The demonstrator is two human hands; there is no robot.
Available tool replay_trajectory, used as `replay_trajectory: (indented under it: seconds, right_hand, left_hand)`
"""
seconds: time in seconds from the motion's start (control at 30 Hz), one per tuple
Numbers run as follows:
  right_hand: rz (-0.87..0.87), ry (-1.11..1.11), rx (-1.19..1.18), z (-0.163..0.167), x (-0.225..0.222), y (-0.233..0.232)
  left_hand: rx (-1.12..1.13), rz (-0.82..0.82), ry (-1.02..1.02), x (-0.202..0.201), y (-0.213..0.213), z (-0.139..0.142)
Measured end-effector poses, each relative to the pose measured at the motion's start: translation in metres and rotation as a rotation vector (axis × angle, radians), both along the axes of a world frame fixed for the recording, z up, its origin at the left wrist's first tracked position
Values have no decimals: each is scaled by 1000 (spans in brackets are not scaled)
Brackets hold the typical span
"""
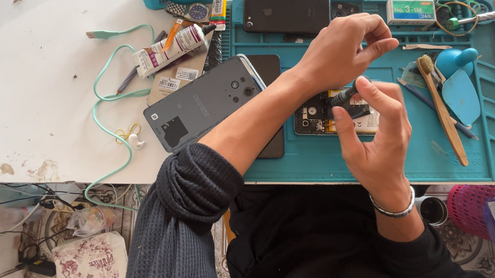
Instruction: The person repairs a disassembled smartphone at a workbench. They hold the phone, use a screwdriver to work on the internal battery and board, pry at components, and handle small parts with their fingers while the phone lies on a repair mat.
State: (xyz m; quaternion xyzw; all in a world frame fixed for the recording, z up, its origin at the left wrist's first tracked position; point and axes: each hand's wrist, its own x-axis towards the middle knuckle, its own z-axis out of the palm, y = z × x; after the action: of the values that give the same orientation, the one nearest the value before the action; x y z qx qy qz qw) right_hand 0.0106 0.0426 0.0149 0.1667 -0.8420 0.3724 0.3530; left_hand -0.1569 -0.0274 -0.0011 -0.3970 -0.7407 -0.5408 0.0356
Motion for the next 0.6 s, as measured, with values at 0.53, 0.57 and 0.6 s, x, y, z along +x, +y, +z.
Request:
replay_trajectory:
  seconds: [0.53, 0.57, 0.6]
  right_hand:
    - [62, -109, -89, 8, 4, 5]
    - [25, -112, -59, 9, 4, 6]
    - [-13, -116, -30, 9, 5, 6]
  left_hand:
    - [1, -20, 8, -1, 2, 4]
    - [-1, -24, 4, -1, 2, 4]
    - [-3, -27, 0, 0, 2, 4]
